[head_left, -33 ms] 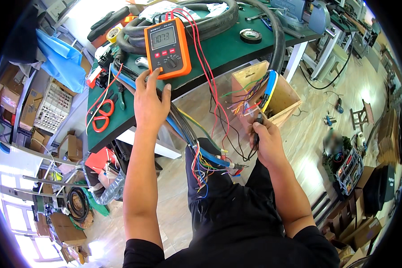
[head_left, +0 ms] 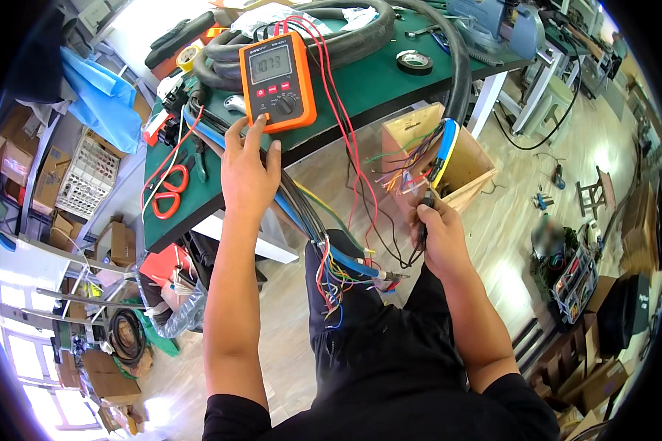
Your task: The person uses a multimeter to test voltage or continuity on wires within a large bundle, pressing probes against wire tips while turning the meter dial.
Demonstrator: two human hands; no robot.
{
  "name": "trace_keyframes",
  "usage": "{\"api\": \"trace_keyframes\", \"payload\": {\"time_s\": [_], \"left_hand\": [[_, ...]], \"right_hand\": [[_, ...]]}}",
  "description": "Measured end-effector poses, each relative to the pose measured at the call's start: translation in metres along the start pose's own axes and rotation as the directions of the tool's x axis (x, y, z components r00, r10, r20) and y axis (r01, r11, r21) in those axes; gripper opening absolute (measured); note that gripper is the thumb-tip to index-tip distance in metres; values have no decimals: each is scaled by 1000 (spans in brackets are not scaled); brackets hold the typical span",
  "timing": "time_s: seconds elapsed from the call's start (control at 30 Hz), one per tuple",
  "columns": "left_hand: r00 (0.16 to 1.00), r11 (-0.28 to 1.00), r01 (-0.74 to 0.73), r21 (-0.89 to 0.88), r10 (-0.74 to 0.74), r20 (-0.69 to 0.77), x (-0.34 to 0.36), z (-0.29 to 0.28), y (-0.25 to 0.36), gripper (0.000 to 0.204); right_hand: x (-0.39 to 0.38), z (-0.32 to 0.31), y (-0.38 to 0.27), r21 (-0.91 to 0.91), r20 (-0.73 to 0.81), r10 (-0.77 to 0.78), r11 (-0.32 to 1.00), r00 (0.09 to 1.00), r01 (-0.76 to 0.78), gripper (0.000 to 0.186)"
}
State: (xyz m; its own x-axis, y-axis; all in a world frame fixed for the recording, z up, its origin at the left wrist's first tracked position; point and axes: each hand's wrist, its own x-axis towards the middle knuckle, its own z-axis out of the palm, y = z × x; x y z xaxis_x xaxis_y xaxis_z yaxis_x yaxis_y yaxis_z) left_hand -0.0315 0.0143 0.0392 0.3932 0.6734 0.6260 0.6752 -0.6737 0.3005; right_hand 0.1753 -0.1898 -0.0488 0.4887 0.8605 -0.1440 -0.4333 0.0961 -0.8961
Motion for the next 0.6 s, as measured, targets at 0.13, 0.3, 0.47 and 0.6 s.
{"api": "trace_keyframes", "payload": {"time_s": [0.13, 0.3, 0.47, 0.6], "left_hand": [[998, 999, 39, -8, -39, 41, 4, -5, -1, 42], [1000, 997, -20, -74, 21, 6, 18, -5, -17, 61], [999, 995, 25, -101, -23, 22, 30, 5, -36, 79], [996, 963, 92, -252, -91, 12, 28, 12, -44, 78]], "right_hand": [[1, 0, 2, -20, -4, -9, 1000, 1000, 9, 22], [1, 4, 0, 11, -24, -16, 1000, 1000, 17, 17], [0, 5, -1, 29, -39, -12, 999, 999, 13, 18], [1, 2, 4, 15, -38, -10, 1000, 999, 11, 20]]}}
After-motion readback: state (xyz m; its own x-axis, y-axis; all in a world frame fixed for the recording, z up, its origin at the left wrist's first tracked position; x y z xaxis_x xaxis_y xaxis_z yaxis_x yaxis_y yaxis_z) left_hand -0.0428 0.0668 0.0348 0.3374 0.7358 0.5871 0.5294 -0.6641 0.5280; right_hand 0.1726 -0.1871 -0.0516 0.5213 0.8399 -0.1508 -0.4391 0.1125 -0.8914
